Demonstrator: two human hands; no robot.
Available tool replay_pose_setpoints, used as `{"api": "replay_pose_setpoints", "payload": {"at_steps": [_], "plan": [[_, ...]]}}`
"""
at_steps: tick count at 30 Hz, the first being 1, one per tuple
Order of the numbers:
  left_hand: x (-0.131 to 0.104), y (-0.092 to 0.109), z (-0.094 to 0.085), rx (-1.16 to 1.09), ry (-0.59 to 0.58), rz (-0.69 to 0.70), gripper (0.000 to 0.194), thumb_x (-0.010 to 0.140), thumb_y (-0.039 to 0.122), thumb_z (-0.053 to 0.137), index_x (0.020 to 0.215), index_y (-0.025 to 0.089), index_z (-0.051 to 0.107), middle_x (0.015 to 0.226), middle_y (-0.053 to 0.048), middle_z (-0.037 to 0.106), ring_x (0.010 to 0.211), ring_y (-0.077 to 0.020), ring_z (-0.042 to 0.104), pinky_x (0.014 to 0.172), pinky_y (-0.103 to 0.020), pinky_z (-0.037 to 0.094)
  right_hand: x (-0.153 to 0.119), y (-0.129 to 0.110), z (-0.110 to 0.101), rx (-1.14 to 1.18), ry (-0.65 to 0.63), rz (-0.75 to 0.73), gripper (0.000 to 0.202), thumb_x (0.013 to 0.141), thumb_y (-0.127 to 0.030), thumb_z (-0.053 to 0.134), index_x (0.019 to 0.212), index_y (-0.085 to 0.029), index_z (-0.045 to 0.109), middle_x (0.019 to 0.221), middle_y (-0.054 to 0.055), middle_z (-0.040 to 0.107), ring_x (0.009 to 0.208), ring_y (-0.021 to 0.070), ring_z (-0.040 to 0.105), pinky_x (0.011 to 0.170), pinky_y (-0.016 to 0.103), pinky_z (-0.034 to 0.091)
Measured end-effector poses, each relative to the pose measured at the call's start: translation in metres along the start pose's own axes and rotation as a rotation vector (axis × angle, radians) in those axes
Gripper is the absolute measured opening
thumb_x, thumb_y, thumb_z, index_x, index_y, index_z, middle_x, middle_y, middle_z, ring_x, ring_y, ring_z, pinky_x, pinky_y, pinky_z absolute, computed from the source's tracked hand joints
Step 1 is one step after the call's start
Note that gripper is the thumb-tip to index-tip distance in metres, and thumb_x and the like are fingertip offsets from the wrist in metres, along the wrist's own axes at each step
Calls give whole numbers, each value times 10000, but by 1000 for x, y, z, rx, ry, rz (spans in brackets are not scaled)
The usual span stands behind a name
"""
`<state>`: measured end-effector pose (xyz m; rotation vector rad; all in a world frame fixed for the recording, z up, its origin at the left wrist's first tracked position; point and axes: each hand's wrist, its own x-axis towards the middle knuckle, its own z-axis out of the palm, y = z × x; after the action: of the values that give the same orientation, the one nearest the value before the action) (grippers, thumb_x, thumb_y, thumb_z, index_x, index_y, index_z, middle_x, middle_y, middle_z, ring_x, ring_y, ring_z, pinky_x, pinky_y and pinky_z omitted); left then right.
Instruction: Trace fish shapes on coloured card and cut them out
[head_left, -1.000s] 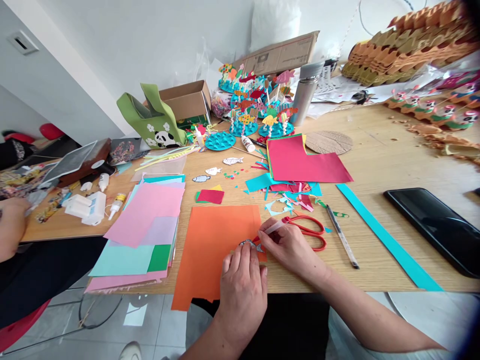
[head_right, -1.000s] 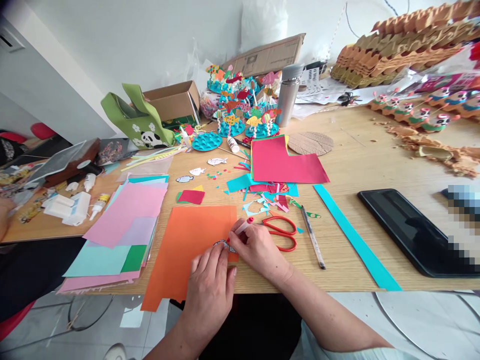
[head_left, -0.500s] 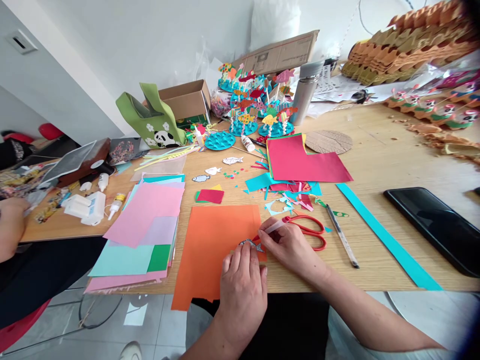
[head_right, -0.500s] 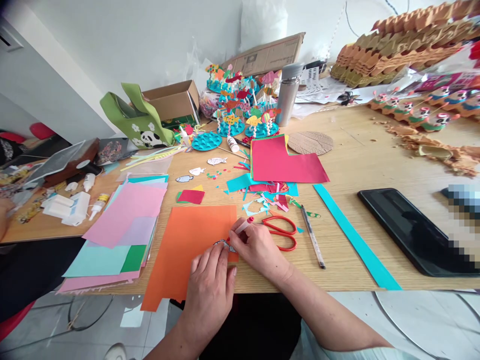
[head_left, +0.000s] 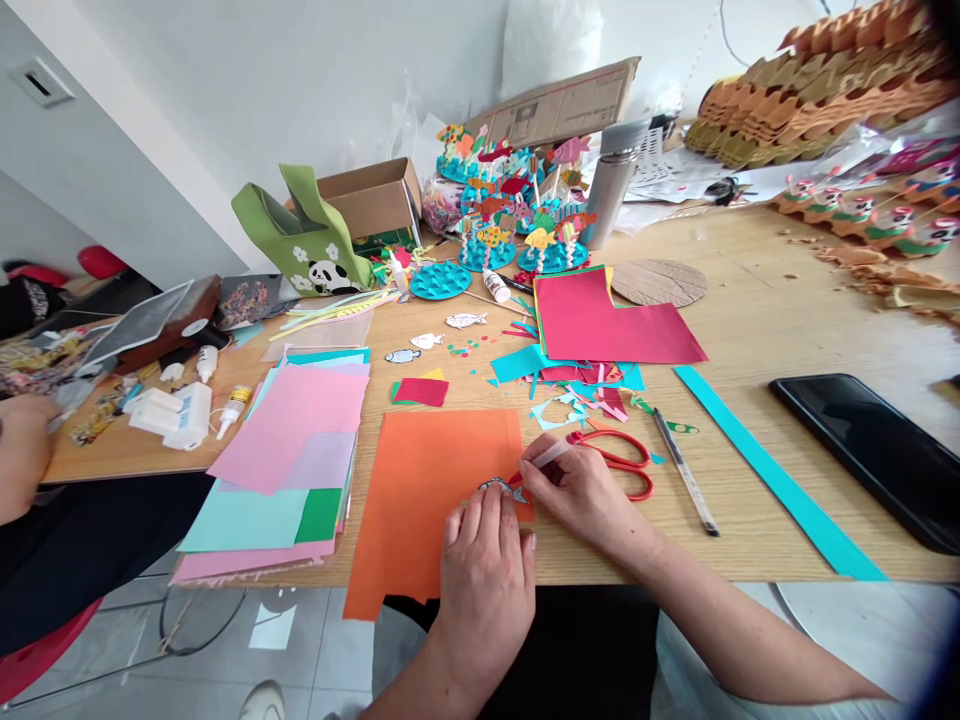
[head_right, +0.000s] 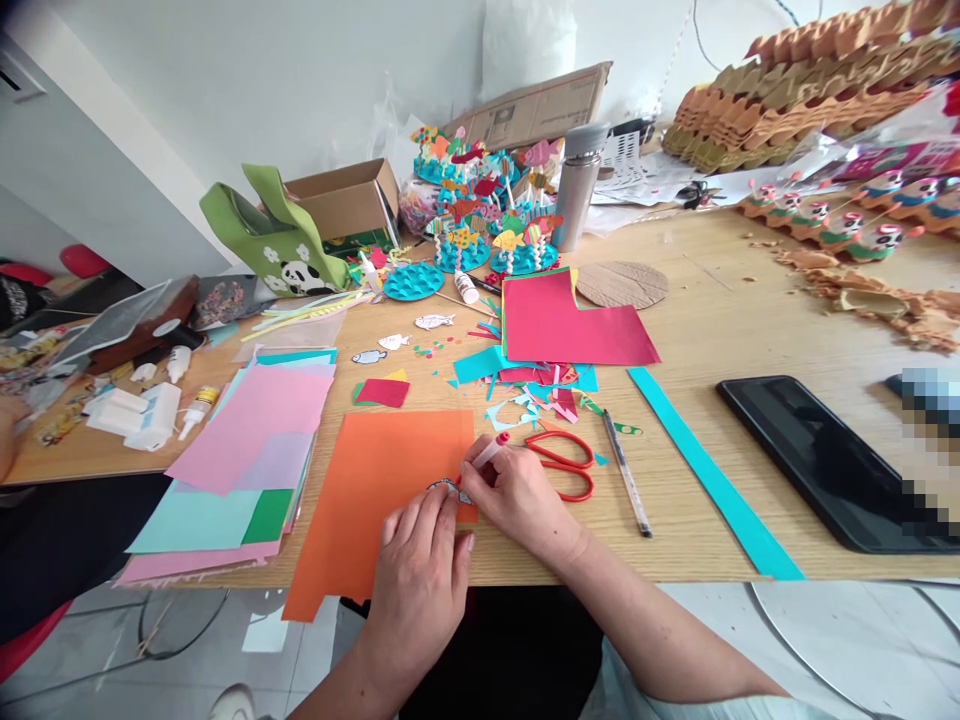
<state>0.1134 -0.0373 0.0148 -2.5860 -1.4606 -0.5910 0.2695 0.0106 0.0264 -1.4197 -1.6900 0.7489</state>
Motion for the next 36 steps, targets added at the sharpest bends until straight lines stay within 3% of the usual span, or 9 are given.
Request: {"api": "replay_pose_setpoints", "payload": {"at_steps": [26,31,36], "plan": [[1,-4,-2,-7,-18,19,329,948,198,427,1215,76,574,1207,-125,635,1099,-260,562,904,-423,436,-2,2,-1,4,5,-31,199,836,-197,479,637,-195,494,667,17,608,482,94,467,460,241,362],[2,-4,-2,-9,-25,30,316,946,192,432,1201,78,580,1207,-128,633,1086,-261,566,895,-424,439,-1,0,-4,47,53,-17,194,834,-201,477,641,-195,501,660,21,611,512,108,503,471,239,379],[2,-4,-3,-13,-22,26,318,949,194,426,1206,82,576,1195,-121,639,1081,-258,569,895,-421,438,-1,-1,-3,19,11,-23,202,833,-204,468,635,-191,505,660,21,609,495,100,482,449,234,363]]}}
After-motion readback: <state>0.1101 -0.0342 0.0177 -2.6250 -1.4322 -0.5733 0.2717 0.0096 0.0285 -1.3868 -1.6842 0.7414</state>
